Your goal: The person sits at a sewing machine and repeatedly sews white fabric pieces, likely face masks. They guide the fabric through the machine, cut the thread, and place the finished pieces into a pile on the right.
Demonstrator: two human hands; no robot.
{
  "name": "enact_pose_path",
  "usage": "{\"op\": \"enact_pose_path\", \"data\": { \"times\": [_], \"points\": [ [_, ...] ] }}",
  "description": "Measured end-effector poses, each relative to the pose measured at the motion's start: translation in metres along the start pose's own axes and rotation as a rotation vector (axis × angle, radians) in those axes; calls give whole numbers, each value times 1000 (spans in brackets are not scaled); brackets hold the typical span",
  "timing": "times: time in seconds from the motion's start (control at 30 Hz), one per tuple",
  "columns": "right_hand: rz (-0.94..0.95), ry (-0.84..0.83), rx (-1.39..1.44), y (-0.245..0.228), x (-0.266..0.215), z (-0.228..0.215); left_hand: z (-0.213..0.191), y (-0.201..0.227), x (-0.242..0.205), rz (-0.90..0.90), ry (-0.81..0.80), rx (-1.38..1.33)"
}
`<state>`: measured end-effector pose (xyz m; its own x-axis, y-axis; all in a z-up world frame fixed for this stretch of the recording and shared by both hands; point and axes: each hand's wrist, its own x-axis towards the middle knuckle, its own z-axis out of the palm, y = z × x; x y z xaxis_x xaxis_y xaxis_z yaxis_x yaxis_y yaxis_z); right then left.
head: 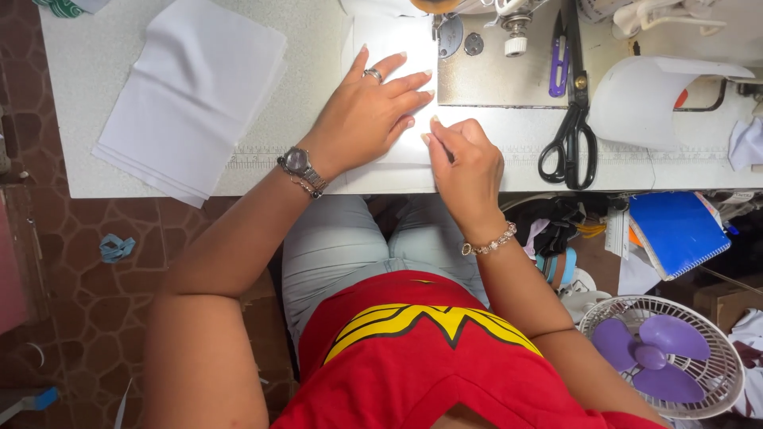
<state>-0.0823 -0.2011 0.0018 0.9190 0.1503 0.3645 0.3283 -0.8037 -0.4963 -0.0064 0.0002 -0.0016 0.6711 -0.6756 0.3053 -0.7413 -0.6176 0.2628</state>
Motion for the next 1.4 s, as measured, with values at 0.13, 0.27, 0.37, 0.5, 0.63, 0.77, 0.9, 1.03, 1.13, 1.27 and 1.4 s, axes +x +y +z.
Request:
{"op": "enact_pose_path", "data": {
  "times": [0.13, 0.27, 0.37, 0.5, 0.63, 0.77, 0.9, 1.03, 1.13, 1.27, 1.4],
  "points": [
    [-189, 11, -97, -6, 12, -10, 0, -4, 0, -19, -9, -12],
    [-244, -12, -245, 0, 22, -8, 1, -14, 9, -11, -21, -73],
    [-249, -13, -240, 2, 36, -3, 2, -29, 18, -1, -12, -76],
    [-255, -16, -260, 1, 45, -1, 7, -39, 21, 35, 19, -43],
    [-279, -2, -289, 7, 50, 3, 6, -41, 27, 32, 28, -56],
    [-223, -28, -249, 7, 50, 3, -4, -15, 25, 52, 55, -97],
    [-8, 7, 205, 7, 39, -6, -5, -7, 18, 50, -34, -153],
    [71, 44, 221, 12, 35, -18, 7, -11, 17, 146, 52, -62],
    [22, 5, 261, 17, 34, -17, 11, -12, 16, 109, 43, -151],
    [-211, -101, 119, 12, 30, -17, 10, -9, 10, 44, 81, -194],
    [-282, -157, -107, 7, 28, -21, 10, -9, 8, 59, 81, -160]
  ]
}}
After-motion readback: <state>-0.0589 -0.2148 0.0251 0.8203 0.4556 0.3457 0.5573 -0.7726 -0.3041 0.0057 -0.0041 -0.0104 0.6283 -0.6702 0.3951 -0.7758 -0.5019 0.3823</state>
